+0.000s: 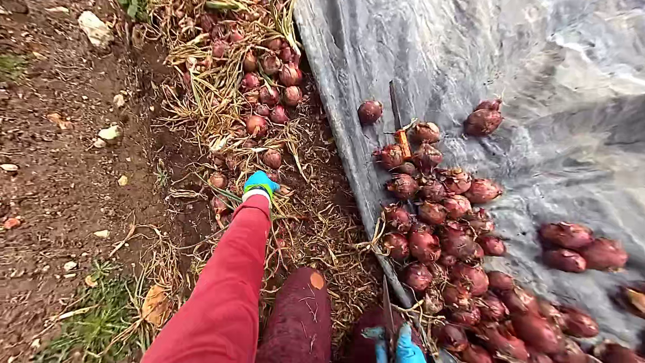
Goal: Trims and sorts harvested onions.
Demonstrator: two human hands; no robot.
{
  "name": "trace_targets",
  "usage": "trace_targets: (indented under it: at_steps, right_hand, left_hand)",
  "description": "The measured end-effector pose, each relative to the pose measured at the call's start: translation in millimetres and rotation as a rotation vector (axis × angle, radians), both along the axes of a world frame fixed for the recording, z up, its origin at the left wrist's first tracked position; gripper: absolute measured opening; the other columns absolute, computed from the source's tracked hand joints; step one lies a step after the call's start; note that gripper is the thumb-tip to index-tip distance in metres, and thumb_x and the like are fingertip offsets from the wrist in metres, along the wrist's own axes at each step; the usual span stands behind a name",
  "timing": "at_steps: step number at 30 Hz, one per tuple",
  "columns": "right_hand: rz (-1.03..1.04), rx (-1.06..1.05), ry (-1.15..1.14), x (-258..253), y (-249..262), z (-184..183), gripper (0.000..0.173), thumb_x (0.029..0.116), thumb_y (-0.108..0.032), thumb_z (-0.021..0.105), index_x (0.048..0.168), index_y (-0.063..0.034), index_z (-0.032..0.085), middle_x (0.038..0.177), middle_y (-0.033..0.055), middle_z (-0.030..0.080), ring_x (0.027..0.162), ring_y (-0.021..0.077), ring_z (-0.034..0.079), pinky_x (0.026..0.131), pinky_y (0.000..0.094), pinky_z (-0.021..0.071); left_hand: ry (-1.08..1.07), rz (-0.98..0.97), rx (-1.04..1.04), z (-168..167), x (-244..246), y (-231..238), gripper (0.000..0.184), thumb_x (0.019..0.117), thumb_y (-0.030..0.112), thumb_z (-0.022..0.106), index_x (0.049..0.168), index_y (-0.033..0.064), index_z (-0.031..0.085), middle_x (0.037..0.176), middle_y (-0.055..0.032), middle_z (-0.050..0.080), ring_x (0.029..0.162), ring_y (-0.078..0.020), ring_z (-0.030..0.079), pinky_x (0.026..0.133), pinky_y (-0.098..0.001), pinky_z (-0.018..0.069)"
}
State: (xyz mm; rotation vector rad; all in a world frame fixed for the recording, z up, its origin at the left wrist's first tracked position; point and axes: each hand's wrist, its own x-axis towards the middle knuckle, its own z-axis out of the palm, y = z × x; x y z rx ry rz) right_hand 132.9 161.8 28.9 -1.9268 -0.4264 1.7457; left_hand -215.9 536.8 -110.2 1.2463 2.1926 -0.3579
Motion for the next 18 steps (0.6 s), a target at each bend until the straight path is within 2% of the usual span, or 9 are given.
trace_targets:
  at_steps: [3,5,7,9,11,12,13,15,18]
  right_hand:
    - [0.028,-0.004,0.117,-14,40,-35,0.095,0.1030,-0.062,-0.004,0.107,-0.0008,0.068,0.057,0.0099,0.060,0.043,0.0208,0.057,0.041,0.0380,0.0525]
    - [0.059,-0.016,0.189,-33,74,-55,0.095,0.1012,-0.066,-0.005,0.109,-0.0018,0.065,0.057,0.0110,0.059,0.042,0.0226,0.057,0.041,0.0390,0.0523]
    - [0.140,0.027,0.267,-51,106,-59,0.089,0.1037,-0.063,0.000,0.112,-0.0020,0.064,0.062,0.0107,0.061,0.046,0.0227,0.058,0.044,0.0389,0.0539]
    - [0.224,0.179,0.334,-65,136,-50,0.083,0.1031,-0.066,0.012,0.110,-0.0032,0.066,0.065,0.0076,0.063,0.051,0.0197,0.061,0.050,0.0372,0.0569]
    - [0.241,0.340,0.372,-72,146,-30,0.086,0.0944,-0.081,0.029,0.100,-0.0045,0.068,0.064,0.0077,0.063,0.052,0.0204,0.063,0.053,0.0390,0.0591]
    - [0.262,0.403,0.351,-73,149,-17,0.090,0.0871,-0.089,0.030,0.093,-0.0066,0.065,0.063,0.0079,0.063,0.051,0.0211,0.064,0.051,0.0389,0.0592]
    - [0.303,0.441,0.296,-71,152,-4,0.092,0.0855,-0.091,0.025,0.091,-0.0075,0.064,0.062,0.0086,0.062,0.050,0.0216,0.063,0.050,0.0387,0.0582]
    - [0.398,0.412,0.162,-64,141,26,0.089,0.0962,-0.081,0.016,0.087,-0.0067,0.064,0.060,0.0085,0.060,0.048,0.0211,0.059,0.047,0.0388,0.0543]
    - [0.408,0.384,0.137,-46,97,52,0.086,0.1002,-0.075,0.017,0.093,-0.0069,0.069,0.057,0.0086,0.057,0.045,0.0203,0.056,0.045,0.0387,0.0532]
  left_hand:
    - [-0.223,-0.031,0.025,10,-19,-11,0.070,0.0744,0.044,0.089,0.131,0.0093,0.066,0.119,-0.0188,0.072,0.109,-0.0363,0.070,0.094,-0.0628,0.0557]
    - [-0.493,0.098,0.090,36,-13,-37,0.052,0.0832,0.026,0.086,0.129,0.0088,0.067,0.107,-0.0162,0.074,0.084,-0.0298,0.071,0.074,-0.0523,0.0601]
    - [-0.694,0.142,0.114,78,5,-72,0.034,0.0926,0.025,0.080,0.121,0.0075,0.070,0.092,-0.0116,0.076,0.061,-0.0200,0.064,0.056,-0.0389,0.0541]
    - [-0.757,-0.021,0.109,121,25,-100,0.026,0.0963,0.027,0.076,0.115,0.0088,0.073,0.091,-0.0078,0.074,0.067,-0.0171,0.066,0.064,-0.0394,0.0573]
    - [-0.736,-0.323,0.086,158,40,-131,0.025,0.0970,0.028,0.073,0.116,0.0127,0.075,0.102,-0.0038,0.076,0.092,-0.0154,0.073,0.088,-0.0438,0.0603]
    - [-0.707,-0.485,0.086,175,47,-145,0.025,0.0968,0.030,0.073,0.116,0.0143,0.075,0.104,-0.0033,0.076,0.098,-0.0163,0.073,0.092,-0.0467,0.0592]
    - [-0.672,-0.617,0.091,190,50,-154,0.024,0.0970,0.033,0.072,0.114,0.0167,0.076,0.104,-0.0022,0.076,0.099,-0.0166,0.073,0.092,-0.0484,0.0588]
    - [-0.593,-0.803,0.129,213,47,-164,0.022,0.0986,0.033,0.069,0.113,0.0185,0.077,0.105,-0.0025,0.077,0.100,-0.0189,0.073,0.091,-0.0516,0.0580]
    - [-0.592,-0.727,0.366,231,38,-178,0.019,0.0967,0.025,0.072,0.112,0.0141,0.078,0.103,-0.0055,0.077,0.097,-0.0197,0.074,0.091,-0.0518,0.0587]
